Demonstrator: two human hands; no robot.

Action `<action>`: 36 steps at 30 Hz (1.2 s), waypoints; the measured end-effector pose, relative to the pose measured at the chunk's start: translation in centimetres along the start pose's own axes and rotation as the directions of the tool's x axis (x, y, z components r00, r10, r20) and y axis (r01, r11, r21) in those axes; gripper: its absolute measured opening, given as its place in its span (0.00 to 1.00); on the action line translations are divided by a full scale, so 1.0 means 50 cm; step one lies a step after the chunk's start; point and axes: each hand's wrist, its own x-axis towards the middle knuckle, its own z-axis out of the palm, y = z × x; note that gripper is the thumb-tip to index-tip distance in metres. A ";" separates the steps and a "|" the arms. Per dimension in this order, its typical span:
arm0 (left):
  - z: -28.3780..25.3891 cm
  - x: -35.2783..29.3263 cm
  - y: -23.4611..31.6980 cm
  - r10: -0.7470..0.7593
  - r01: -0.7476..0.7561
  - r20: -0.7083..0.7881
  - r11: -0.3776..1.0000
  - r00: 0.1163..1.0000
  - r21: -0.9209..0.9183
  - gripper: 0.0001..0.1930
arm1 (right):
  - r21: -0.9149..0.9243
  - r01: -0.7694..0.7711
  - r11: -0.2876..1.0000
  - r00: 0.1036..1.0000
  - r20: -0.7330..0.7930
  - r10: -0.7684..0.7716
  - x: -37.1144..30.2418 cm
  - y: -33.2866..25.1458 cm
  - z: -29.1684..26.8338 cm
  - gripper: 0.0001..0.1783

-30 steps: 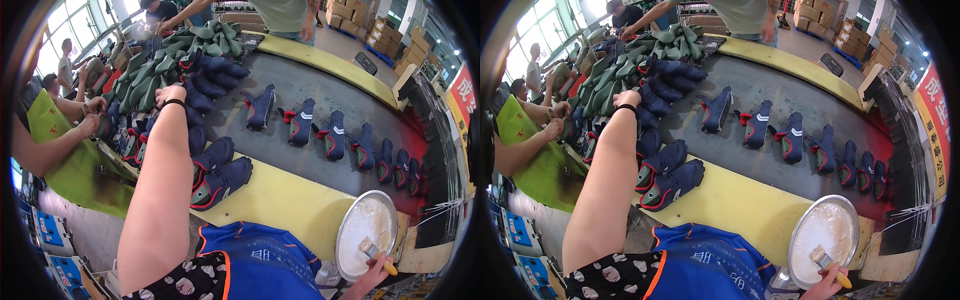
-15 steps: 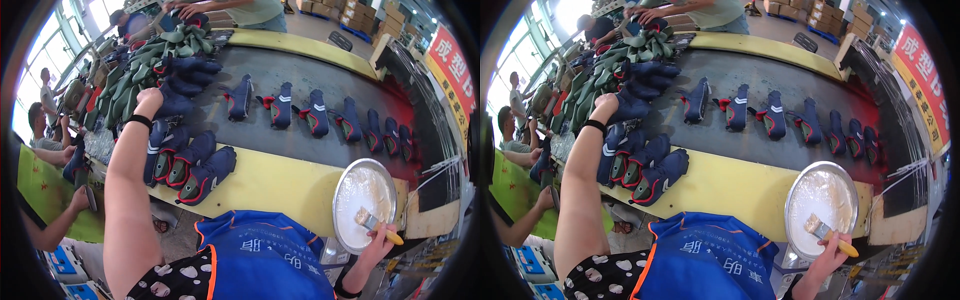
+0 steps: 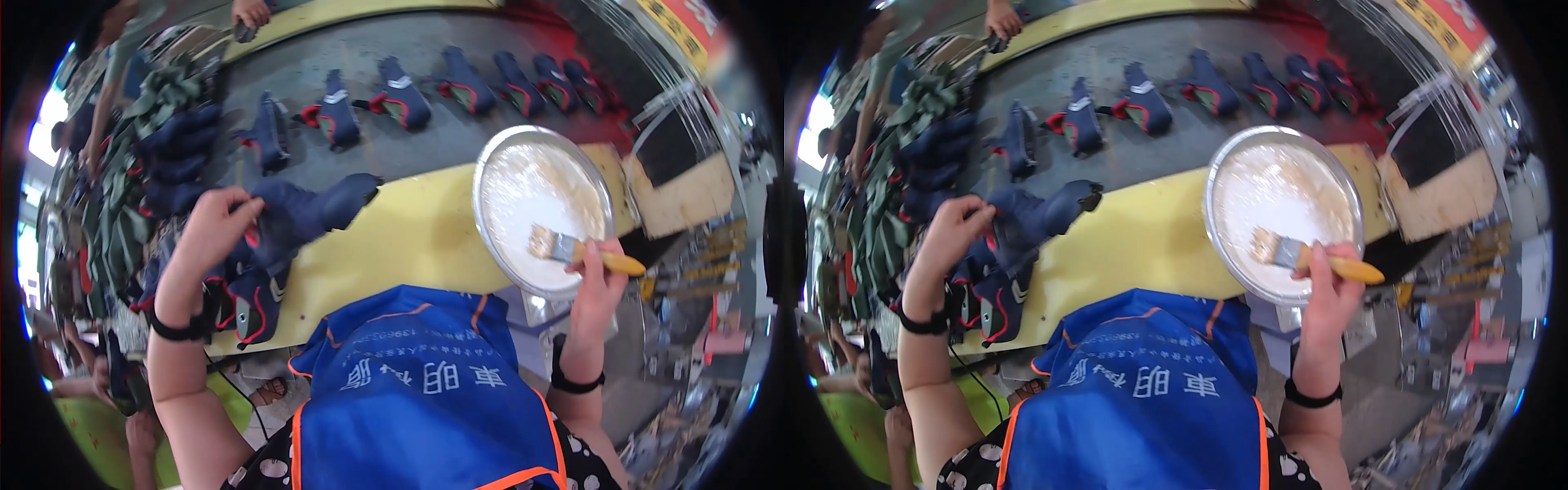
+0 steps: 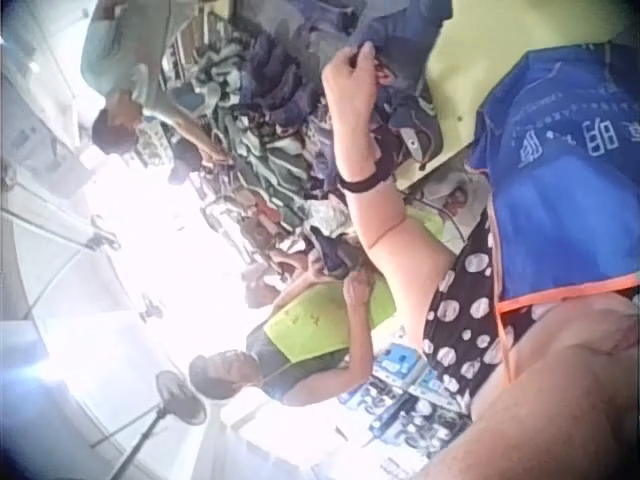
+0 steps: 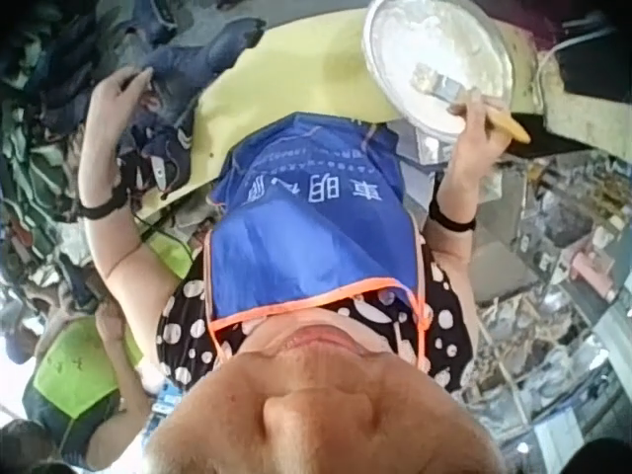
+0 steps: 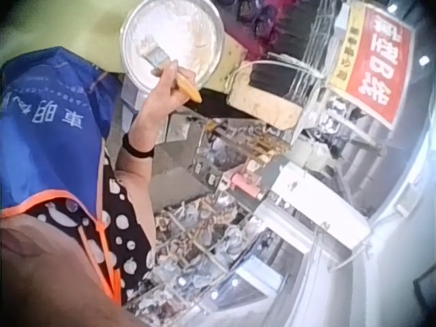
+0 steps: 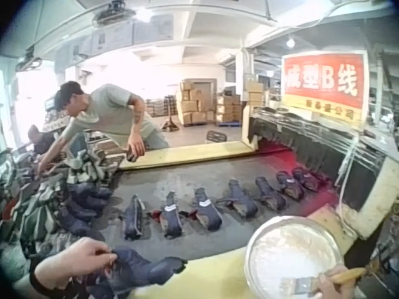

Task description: Applying white adhesive to the bottom of shoe soles using a brush and arranging shoes on a conveyor belt.

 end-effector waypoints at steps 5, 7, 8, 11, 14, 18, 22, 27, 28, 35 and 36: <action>0.168 -0.018 0.028 0.075 0.068 0.406 0.943 0.911 -0.327 0.13 | -0.144 -0.065 0.988 0.998 0.005 0.066 0.013 0.030 -0.011 0.08; 0.235 0.001 0.008 -0.032 0.155 0.423 0.953 0.905 -0.261 0.14 | -0.226 -0.073 0.971 0.997 -0.011 0.073 0.021 0.052 -0.010 0.08; 0.261 0.009 -0.002 -0.028 0.155 0.438 0.954 0.898 -0.256 0.14 | -0.343 -0.049 0.938 0.998 0.010 0.056 0.030 0.057 -0.014 0.08; 0.310 0.007 -0.025 -0.173 0.185 0.087 0.970 0.981 -0.156 0.22 | -0.500 0.084 0.862 0.996 0.071 -0.056 0.042 0.077 -0.011 0.07; 0.334 -0.049 -0.023 -0.076 0.071 -0.091 0.996 0.993 -0.056 0.50 | -0.628 0.183 0.756 0.983 0.104 -0.151 0.061 0.092 0.002 0.08; 0.363 -0.130 -0.005 0.167 -0.169 -0.052 0.985 0.985 -0.033 0.67 | -0.740 0.250 0.625 0.968 0.198 -0.152 0.083 0.104 0.028 0.08; 0.374 -0.132 -0.002 0.167 -0.167 0.008 0.986 0.986 0.025 0.57 | -0.679 0.123 0.724 0.988 0.151 -0.027 0.085 0.076 0.033 0.07; 0.329 -0.107 0.016 -0.004 0.181 0.259 0.725 0.966 -0.664 0.45 | -0.521 0.386 0.761 0.915 0.110 -0.389 0.092 0.034 0.008 0.07; 0.324 -0.106 0.028 0.055 0.188 0.280 0.617 0.958 -0.764 0.43 | -0.600 0.404 0.691 0.905 0.152 -0.397 0.093 0.033 0.005 0.07; 0.300 -0.086 0.105 0.159 0.281 0.435 0.561 0.886 -0.779 0.38 | -0.691 0.381 0.614 0.918 0.207 -0.337 0.073 0.036 0.007 0.07; 0.295 -0.080 0.110 0.162 0.286 0.447 0.570 0.880 -0.770 0.38 | -0.652 0.414 0.635 0.907 0.239 -0.347 0.075 0.028 0.013 0.07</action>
